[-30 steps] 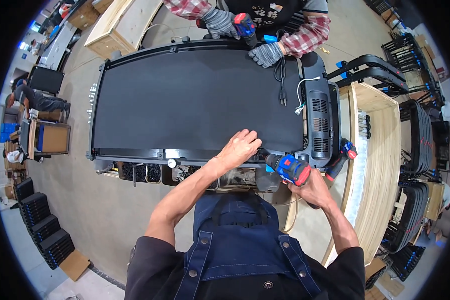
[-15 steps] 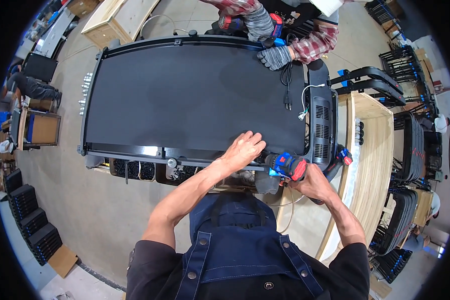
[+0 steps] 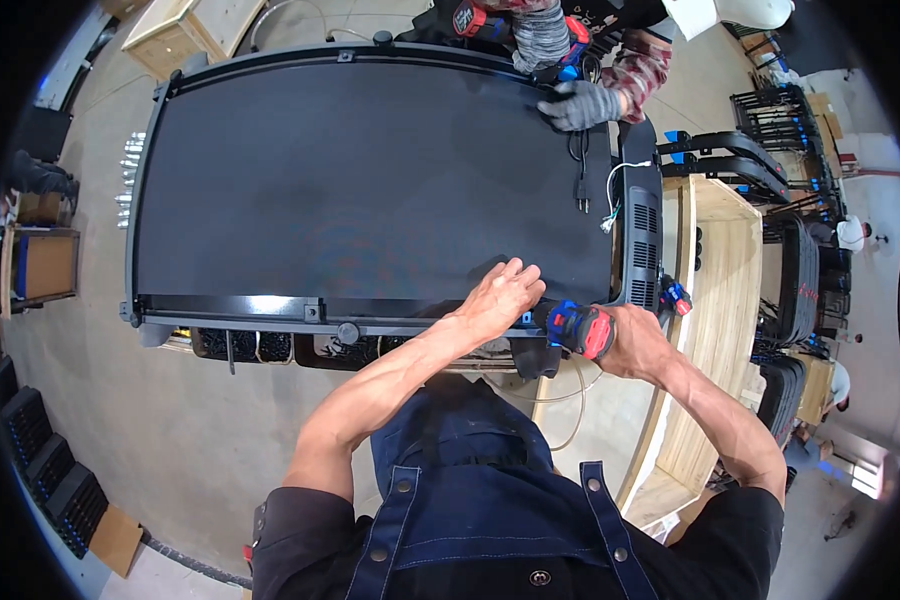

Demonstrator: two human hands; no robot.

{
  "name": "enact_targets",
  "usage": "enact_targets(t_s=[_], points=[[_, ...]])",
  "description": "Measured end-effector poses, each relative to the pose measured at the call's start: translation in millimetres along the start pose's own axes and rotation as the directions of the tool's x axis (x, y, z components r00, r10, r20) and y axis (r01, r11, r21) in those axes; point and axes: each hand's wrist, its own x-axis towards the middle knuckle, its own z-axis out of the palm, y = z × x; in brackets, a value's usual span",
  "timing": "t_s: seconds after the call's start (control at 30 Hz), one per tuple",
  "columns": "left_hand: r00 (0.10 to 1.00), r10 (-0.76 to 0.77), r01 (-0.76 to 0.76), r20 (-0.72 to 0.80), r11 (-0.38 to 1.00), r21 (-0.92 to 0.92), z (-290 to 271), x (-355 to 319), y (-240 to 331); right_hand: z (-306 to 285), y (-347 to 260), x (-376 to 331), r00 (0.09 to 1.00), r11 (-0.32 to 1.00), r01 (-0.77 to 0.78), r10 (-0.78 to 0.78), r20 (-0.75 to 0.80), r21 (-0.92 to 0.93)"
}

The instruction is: The recorder is assembling parts of a treadmill frame and housing using power tools in a factory setting.

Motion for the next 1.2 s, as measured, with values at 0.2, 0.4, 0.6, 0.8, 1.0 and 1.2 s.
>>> enact_targets(t_s=[0.2, 0.4, 0.6, 0.8, 1.0, 1.2], points=[[0.993, 0.015, -0.002, -0.121, 0.994, 0.109, -0.1, -6.9, 1.4, -8.3, -25.9, 4.3, 0.994, 0.995, -0.096, 0.098, 0.057, -0.035], [0.931, -0.118, 0.101, -0.346, 0.993, -0.066, -9.9, -105.6, 62.9, 1.2, 0.8, -3.7, 0.997, 0.998, -0.069, 0.069, 0.016, 0.001], [0.623, -0.781, 0.721, 0.038, 0.593, 0.359, 146.0, -252.9, -49.0, 9.0, -4.5, -16.3, 0.989, 0.993, 0.087, -0.077, -0.125, 0.077], [0.584, -0.794, 0.657, 0.169, 0.585, 0.476, 159.3, -260.4, -73.3, 42.4, 27.4, -70.7, 0.976, 0.956, 0.111, -0.053, -0.212, 0.273], [0.601, -0.747, 0.627, 0.284, 0.661, 0.412, 140.8, -258.9, -83.9, 108.7, 41.4, -98.5, 0.981, 0.788, 0.061, 0.065, -0.181, 0.613], [0.444, -0.892, 0.885, 0.087, 0.452, 0.111, 112.0, -246.9, -61.1, 153.5, 36.1, -98.0, 0.995, 0.664, -0.035, 0.095, -0.037, 0.747]])
